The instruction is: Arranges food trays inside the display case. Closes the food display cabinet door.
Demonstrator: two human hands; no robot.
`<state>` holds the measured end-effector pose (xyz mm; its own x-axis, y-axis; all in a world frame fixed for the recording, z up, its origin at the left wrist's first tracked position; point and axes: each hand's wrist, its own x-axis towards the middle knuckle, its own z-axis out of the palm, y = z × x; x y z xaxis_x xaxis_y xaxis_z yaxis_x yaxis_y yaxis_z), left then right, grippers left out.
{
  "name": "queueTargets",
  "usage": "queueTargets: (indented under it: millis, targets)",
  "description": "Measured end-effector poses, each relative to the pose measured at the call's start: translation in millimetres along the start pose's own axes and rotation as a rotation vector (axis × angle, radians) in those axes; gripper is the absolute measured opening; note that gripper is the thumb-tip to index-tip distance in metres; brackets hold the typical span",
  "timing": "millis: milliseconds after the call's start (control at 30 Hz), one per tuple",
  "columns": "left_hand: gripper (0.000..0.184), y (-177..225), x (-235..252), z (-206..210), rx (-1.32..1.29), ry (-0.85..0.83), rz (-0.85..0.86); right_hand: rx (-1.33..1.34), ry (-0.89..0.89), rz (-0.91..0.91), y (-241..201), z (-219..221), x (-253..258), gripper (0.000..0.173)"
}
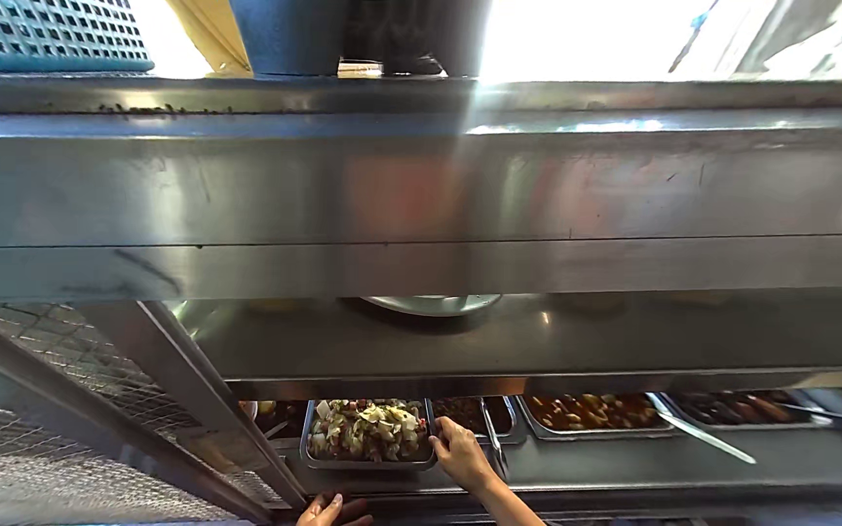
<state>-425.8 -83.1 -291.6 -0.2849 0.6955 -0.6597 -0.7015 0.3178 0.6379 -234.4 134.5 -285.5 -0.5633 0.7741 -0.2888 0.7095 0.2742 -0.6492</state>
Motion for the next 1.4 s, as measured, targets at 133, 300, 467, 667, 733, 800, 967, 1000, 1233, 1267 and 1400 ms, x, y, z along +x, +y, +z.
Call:
queueTargets:
  millis: [133,300,467,667,733,800,967,1000,1233,1267,1400]
  targets:
    - [0.033,2.8,1.4,6.0,-0.03,0.018,0.02,0.002,0.025,-0.025,2.0,4.0,-3.9,0.033]
    - [0.031,8.1,2.2,18.6,-0.142,0.07,0.042,0.033,0.02,-0.023,2.2,9.1,-10.5,0.034]
    - [0.025,6.2,2.0,21.0,-0.192,0.119,0.07,0.072,0.038,-0.003,-6.4,13.5,-15.9,0.036]
    - [0.027,8.3,0.1,17.2,-0.178,0.106,0.05,0.08,0.058,0.043,-9.3,19.5,-15.0,0.035]
    - [0.027,9.4,-2.1,15.9,-0.182,0.096,0.044,0.083,0.059,0.047,-9.4,20.2,-16.2,0.035]
    - [0.028,10.8,-4.0,15.9,-0.189,0.093,0.039,0.092,0.078,0.044,-8.0,22.5,-17.4,0.034]
    - [0.025,11.7,-3.6,24.5,-0.223,0.115,0.062,0.105,0.103,0.052,-8.0,22.8,-17.7,0.034]
    - [0.025,11.9,-3.3,25.8,-0.232,0.122,0.063,0.103,0.104,0.052,-8.2,22.6,-17.5,0.034]
    - [0.031,12.1,1.5,22.5,-0.221,0.089,0.055,0.087,0.121,0.072,-8.1,26.3,-18.8,0.035]
    - [0.032,11.8,2.2,21.7,-0.216,0.08,0.056,0.09,0.123,0.075,-8.6,26.4,-19.0,0.035]
    - [0.031,10.0,1.3,14.2,-0.133,0.019,0.042,0.105,0.123,0.087,-8.9,25.6,-18.9,0.035]
